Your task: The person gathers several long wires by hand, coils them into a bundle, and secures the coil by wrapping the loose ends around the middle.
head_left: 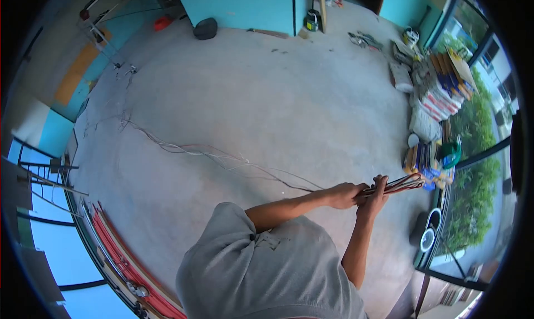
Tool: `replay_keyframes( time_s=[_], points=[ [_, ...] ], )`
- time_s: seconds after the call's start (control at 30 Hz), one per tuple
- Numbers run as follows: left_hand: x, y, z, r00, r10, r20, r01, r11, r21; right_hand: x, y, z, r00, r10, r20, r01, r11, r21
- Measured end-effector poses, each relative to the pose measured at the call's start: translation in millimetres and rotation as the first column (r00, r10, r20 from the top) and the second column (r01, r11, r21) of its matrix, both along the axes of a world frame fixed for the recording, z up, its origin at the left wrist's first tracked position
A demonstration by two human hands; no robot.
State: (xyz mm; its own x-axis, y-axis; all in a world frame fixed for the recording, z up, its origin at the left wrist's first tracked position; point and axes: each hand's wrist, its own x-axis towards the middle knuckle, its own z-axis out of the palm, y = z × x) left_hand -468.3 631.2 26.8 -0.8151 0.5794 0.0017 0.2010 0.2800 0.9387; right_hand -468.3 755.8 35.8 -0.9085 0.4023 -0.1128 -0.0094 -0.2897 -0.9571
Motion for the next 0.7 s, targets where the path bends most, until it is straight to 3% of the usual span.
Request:
replay_keyframes(
  time_s=[0.17, 0.27, 0.37, 0.5, 0.57, 0.6, 0.67, 0.7],
  points=[
    [1, -8, -14, 0.979, 0.157, -0.129, -0.161, 0.987, -0.027, -13, -7, -9, 0.992, 0.118, 0.042, -0.116, 0.992, -0.043],
    [7, -1, -13, 0.962, 0.246, -0.116, -0.254, 0.966, -0.057, -14, 7, 1, 0.927, 0.353, 0.127, -0.341, 0.934, -0.105],
    [9, 14, -20, 0.95, 0.288, -0.122, -0.298, 0.951, -0.08, -16, 35, -14, 0.863, 0.493, 0.107, -0.481, 0.868, -0.124],
    [7, 15, -13, 0.95, 0.3, -0.09, -0.309, 0.944, -0.12, 3, 77, 16, 0.756, 0.62, 0.21, -0.654, 0.726, 0.213],
    [5, 17, -25, 0.938, 0.313, -0.146, -0.338, 0.919, -0.202, 10, 109, 19, 0.735, 0.602, 0.312, -0.673, 0.587, 0.45],
    [4, 19, -28, 0.936, 0.31, -0.163, -0.343, 0.907, -0.246, 13, 117, 26, 0.771, 0.578, 0.265, -0.573, 0.449, 0.686],
    [-3, 16, -37, 0.943, 0.257, -0.212, -0.306, 0.92, -0.245, 13, 118, 54, 0.789, 0.573, 0.221, -0.324, 0.083, 0.942],
    [-6, 17, -21, 0.961, 0.182, -0.21, -0.243, 0.916, -0.32, 9, 109, 72, 0.756, 0.653, 0.039, -0.006, -0.052, 0.999]
  ],
)
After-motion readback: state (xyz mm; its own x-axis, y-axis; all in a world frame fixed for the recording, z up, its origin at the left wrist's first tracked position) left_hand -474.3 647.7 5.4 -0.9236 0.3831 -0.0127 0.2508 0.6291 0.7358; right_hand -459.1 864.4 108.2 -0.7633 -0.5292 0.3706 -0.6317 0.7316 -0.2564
